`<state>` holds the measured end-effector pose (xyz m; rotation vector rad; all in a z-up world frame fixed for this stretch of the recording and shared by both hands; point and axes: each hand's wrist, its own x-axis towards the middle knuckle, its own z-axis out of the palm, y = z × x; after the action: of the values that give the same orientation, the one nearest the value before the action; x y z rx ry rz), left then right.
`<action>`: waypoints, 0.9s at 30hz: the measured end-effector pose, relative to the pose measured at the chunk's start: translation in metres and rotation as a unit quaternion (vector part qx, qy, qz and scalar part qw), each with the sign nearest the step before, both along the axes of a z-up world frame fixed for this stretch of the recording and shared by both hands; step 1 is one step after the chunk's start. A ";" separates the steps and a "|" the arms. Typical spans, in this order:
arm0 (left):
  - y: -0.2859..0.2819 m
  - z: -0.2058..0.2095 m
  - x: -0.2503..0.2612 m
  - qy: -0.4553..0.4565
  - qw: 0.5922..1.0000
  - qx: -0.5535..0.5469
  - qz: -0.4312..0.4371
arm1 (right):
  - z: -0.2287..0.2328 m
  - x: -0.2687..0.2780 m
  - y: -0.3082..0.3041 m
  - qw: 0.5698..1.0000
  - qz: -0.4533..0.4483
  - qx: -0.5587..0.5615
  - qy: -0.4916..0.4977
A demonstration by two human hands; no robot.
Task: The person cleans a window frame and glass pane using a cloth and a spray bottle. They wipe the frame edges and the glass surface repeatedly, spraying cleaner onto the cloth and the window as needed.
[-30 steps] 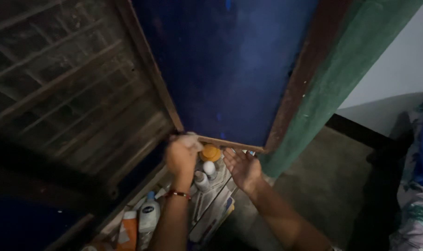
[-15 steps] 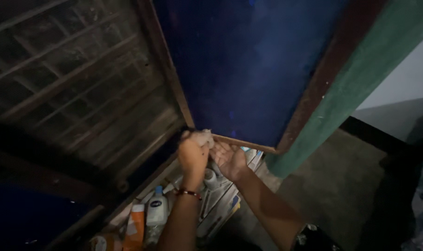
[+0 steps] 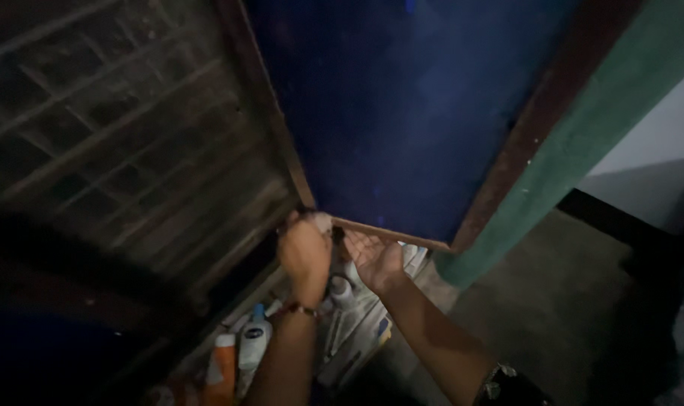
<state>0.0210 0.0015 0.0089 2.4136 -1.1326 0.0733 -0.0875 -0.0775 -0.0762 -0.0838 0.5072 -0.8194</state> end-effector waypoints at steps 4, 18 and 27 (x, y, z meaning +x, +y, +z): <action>-0.015 0.009 -0.017 -0.091 0.988 -0.122 -0.037 | 0.000 -0.013 -0.003 0.999 -0.042 0.020 -0.024; 0.002 0.051 -0.027 0.132 0.986 -0.075 0.066 | 0.006 -0.055 0.008 0.994 -0.105 -0.027 -0.028; 0.017 0.022 -0.086 0.177 0.903 -0.315 -0.232 | 0.002 -0.078 0.006 0.995 -0.093 -0.009 0.042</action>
<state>-0.0646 0.0186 0.0311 1.4789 -1.2371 -0.1305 -0.1653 -0.0717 -0.0738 -0.0895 0.5930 -1.0068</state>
